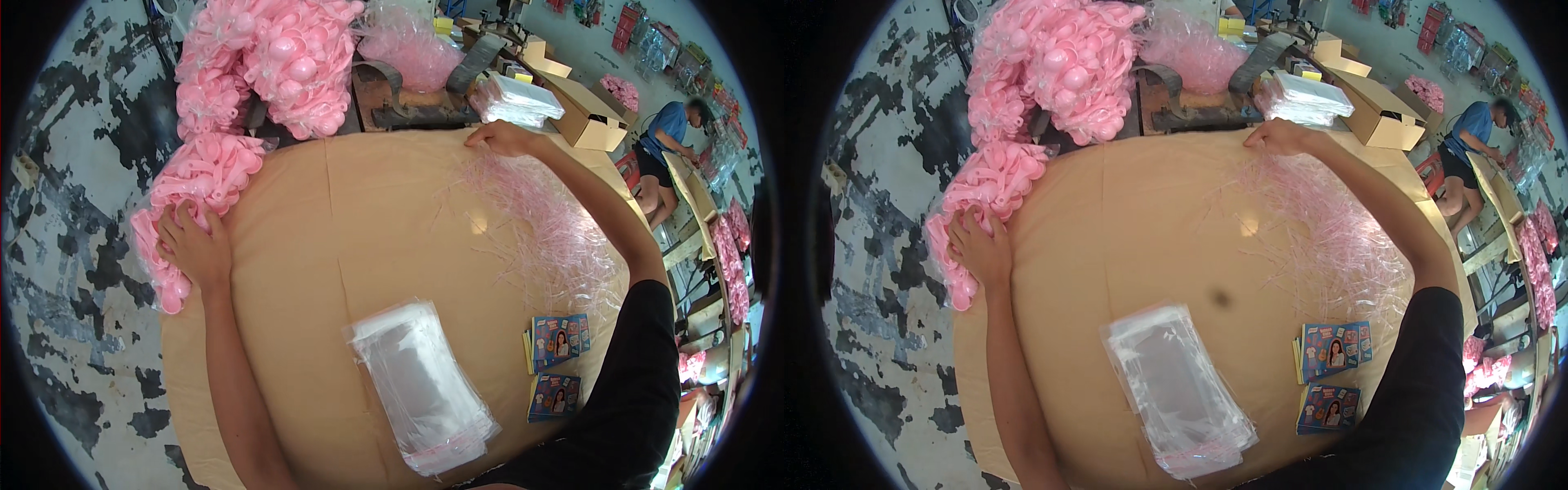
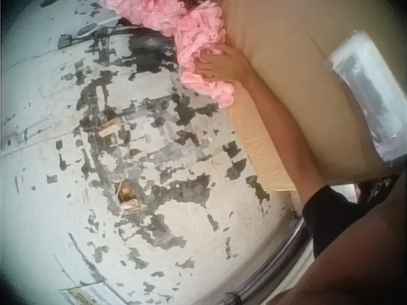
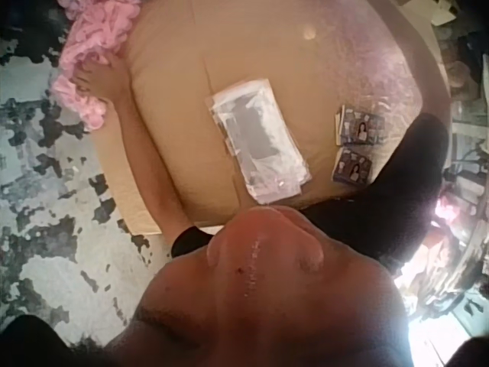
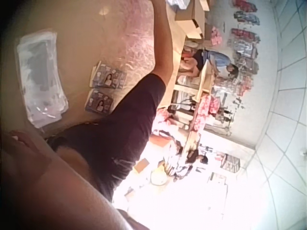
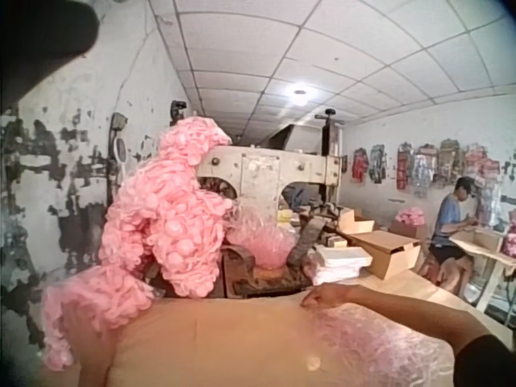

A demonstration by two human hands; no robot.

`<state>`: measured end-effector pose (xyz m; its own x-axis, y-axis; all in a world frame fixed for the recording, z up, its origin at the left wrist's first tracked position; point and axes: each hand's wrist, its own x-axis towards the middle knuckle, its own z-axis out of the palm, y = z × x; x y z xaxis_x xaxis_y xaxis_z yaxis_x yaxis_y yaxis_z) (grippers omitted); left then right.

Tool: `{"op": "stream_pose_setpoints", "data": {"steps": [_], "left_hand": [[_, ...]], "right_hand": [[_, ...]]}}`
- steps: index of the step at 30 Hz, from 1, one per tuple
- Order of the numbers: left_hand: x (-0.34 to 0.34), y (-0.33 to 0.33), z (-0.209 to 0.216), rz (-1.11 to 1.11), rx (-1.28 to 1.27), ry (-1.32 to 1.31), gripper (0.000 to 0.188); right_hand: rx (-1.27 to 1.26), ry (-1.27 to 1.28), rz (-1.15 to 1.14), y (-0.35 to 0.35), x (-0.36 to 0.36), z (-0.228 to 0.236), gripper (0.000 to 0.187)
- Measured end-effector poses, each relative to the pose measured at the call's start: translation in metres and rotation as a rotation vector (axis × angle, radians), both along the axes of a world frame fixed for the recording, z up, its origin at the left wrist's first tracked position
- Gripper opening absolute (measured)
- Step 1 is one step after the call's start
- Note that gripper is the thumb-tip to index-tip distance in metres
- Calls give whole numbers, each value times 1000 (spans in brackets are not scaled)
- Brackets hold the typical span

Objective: The person opens a plastic bag containing pink plastic scoops and removes them one by one, placing them on the table. They also handle small printed cards and a yellow sticky note, arranging items on the work surface.

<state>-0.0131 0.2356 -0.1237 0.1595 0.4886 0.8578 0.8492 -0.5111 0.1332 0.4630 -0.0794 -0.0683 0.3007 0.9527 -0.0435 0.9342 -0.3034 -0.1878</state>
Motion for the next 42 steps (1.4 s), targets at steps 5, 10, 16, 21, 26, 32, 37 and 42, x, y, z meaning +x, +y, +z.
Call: {"op": "stream_pose_setpoints", "data": {"steps": [5, 10, 16, 21, 26, 32, 37, 42], "left_hand": [[-8, 1, 3, 33, -27, 23, 37], [-7, 1, -1, 17, -26, 27, 37], [-3, -4, -2, 15, -10, 2, 36], [-7, 4, -1, 29, 6, 6, 36], [-5, 2, 5, 41, 21, 11, 37], [-4, 1, -2, -1, 30, 16, 38], [-4, -1, -2, 11, -30, 28, 37], [-3, -2, 5, 35, -33, 43, 37]], "right_hand": [[-300, 283, -15, -19, -56, 49, 45], [88, 92, 101, -14, -64, 41, 37], [132, -67, 422, 9, -94, -5, 54], [-201, 118, 387, -15, -94, 30, 57], [-38, 48, 277, -39, -123, 47, 54], [105, 43, 477, -14, -158, 13, 53], [-76, 59, 416, -32, -156, 27, 48], [-117, -12, 253, -81, -157, 72, 45]]}}
